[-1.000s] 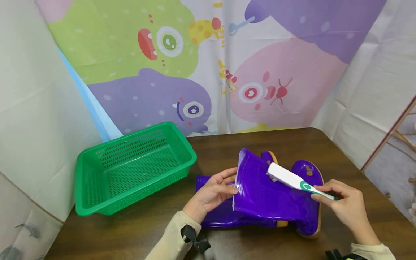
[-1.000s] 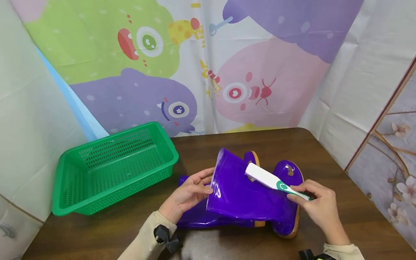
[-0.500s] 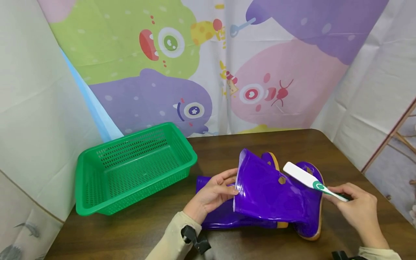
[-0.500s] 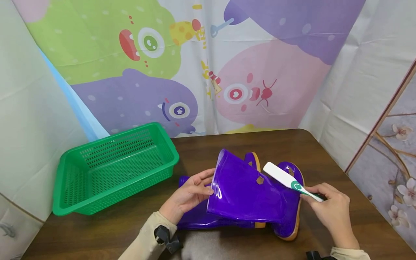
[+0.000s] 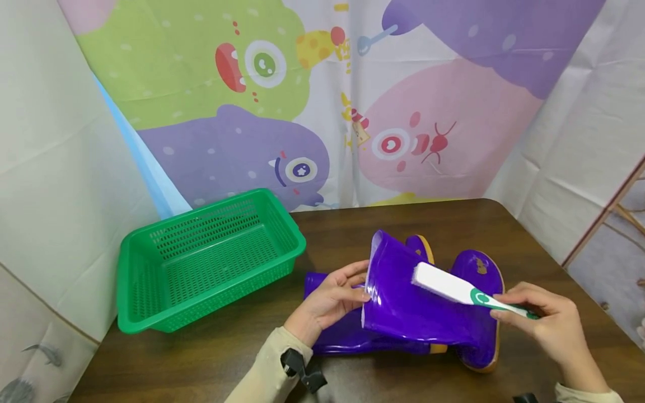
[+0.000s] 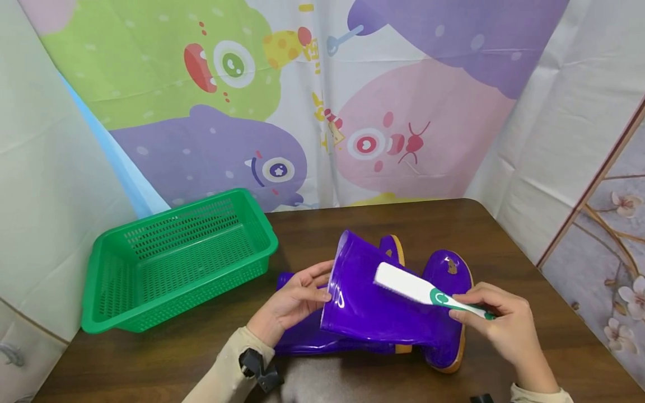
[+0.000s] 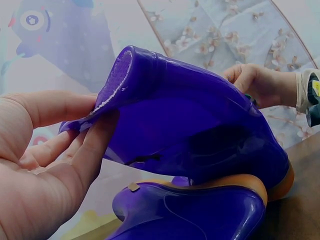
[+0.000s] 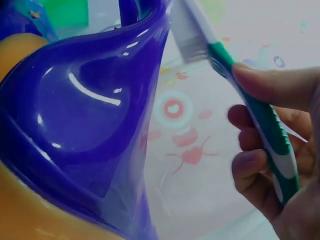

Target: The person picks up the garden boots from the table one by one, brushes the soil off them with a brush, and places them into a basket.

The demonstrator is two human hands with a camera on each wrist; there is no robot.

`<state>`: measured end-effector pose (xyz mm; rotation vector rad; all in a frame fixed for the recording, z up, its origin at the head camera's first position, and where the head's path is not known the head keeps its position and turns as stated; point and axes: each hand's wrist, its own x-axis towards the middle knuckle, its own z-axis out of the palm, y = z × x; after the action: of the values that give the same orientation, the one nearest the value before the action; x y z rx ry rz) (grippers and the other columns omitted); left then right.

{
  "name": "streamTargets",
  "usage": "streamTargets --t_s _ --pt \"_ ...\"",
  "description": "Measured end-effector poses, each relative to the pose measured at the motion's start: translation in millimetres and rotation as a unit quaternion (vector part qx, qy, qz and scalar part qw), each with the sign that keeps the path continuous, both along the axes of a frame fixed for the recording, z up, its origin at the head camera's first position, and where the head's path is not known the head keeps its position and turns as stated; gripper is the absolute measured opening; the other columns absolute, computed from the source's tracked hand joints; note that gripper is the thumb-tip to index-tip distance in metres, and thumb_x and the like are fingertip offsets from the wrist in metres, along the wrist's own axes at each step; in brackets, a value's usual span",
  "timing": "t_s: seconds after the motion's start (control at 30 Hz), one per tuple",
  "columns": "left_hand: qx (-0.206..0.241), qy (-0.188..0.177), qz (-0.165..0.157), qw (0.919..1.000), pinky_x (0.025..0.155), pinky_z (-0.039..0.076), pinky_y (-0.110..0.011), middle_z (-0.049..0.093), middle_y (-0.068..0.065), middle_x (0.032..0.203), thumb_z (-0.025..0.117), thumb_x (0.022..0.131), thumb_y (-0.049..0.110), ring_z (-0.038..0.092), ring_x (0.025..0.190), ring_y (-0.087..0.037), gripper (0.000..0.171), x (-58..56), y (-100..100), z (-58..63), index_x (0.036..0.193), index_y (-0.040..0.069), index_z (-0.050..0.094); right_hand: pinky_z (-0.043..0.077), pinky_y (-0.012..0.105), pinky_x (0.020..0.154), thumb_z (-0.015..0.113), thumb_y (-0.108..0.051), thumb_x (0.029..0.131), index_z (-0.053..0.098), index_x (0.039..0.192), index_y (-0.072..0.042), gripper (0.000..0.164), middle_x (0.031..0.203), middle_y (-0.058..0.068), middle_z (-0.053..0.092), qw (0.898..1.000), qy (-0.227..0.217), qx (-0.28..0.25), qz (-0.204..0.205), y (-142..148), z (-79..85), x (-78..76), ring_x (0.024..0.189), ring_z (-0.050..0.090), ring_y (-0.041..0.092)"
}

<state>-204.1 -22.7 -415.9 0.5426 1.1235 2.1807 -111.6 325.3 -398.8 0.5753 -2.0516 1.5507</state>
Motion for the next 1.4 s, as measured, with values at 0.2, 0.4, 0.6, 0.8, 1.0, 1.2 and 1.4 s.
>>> streamTargets --t_s 0.2,0.4,0.6,0.8,1.0,1.2,1.4 --pt "0.0 -0.004 -0.001 1.0 0.08 0.055 -0.025 0.06 -0.007 0.122 0.045 0.084 -0.022 0.065 0.098 -0.016 0.069 1.6 0 -0.6 0.149 -0.011 0.028 0.048 0.021 0.051 0.075 0.029 0.061 0.075 0.085 0.004 0.035 0.077 0.002 0.07 0.997 -0.046 0.064 -0.018 4 -6.0 4.5 0.067 0.062 0.007" --pt "0.001 -0.004 0.002 1.0 0.08 0.055 -0.025 0.061 -0.007 0.122 0.046 0.083 -0.022 0.065 0.098 -0.016 0.068 1.5 -1 -1.3 0.149 -0.011 0.029 0.041 0.021 0.044 0.08 0.026 0.058 0.074 0.073 -0.004 0.034 0.075 -0.009 0.072 0.982 -0.038 0.104 -0.155 14 -15.7 -0.4 0.057 0.057 0.001" --pt "-0.001 -0.007 0.002 1.0 0.081 0.055 -0.026 0.061 -0.006 0.12 0.046 0.083 -0.022 0.065 0.097 -0.016 0.069 1.4 0 -1.8 0.149 -0.01 0.03 0.042 0.018 0.046 0.08 0.024 0.061 0.074 0.076 0.001 0.028 0.077 -0.014 0.072 0.978 -0.071 0.078 -0.18 19 -23.1 -1.7 0.059 0.06 0.001" --pt "0.004 -0.01 0.002 0.9999 0.08 0.055 -0.026 0.062 -0.006 0.12 0.045 0.084 -0.022 0.066 0.095 -0.015 0.069 1.3 0 -2.6 0.149 -0.009 0.031 0.041 0.017 0.045 0.083 0.019 0.063 0.076 0.077 0.001 0.025 0.074 -0.019 0.071 0.969 -0.074 0.077 -0.223 19 -21.0 -2.0 0.057 0.058 -0.003" --pt "0.006 -0.007 -0.002 1.0 0.081 0.055 -0.026 0.061 -0.007 0.122 0.045 0.084 -0.022 0.066 0.096 -0.015 0.068 1.3 1 -3.2 0.149 -0.009 0.031 0.037 0.009 0.045 0.087 0.016 0.055 0.075 0.071 0.0 0.026 0.068 -0.035 0.059 0.938 -0.039 0.122 -0.323 27 -23.4 -3.4 0.051 0.051 -0.012" --pt "0.003 -0.007 -0.002 1.0 0.081 0.056 -0.027 0.061 -0.008 0.122 0.047 0.084 -0.021 0.066 0.097 -0.016 0.067 0.7 0 -2.9 0.149 -0.008 0.033 0.036 0.007 0.046 0.088 0.016 0.052 0.074 0.07 0.0 0.028 0.07 -0.043 0.053 0.923 -0.041 0.135 -0.357 35 -26.8 -2.3 0.051 0.048 -0.018" --pt "0.0 -0.008 0.001 1.0 0.081 0.056 -0.027 0.061 -0.008 0.123 0.046 0.084 -0.021 0.066 0.097 -0.017 0.068 -0.1 1 -1.3 0.15 -0.008 0.031 0.032 0.001 0.055 0.087 0.016 0.048 0.073 0.072 0.005 0.03 0.077 -0.048 0.047 0.916 0.026 0.171 -0.361 43 -27.4 -6.0 0.059 0.043 -0.025"
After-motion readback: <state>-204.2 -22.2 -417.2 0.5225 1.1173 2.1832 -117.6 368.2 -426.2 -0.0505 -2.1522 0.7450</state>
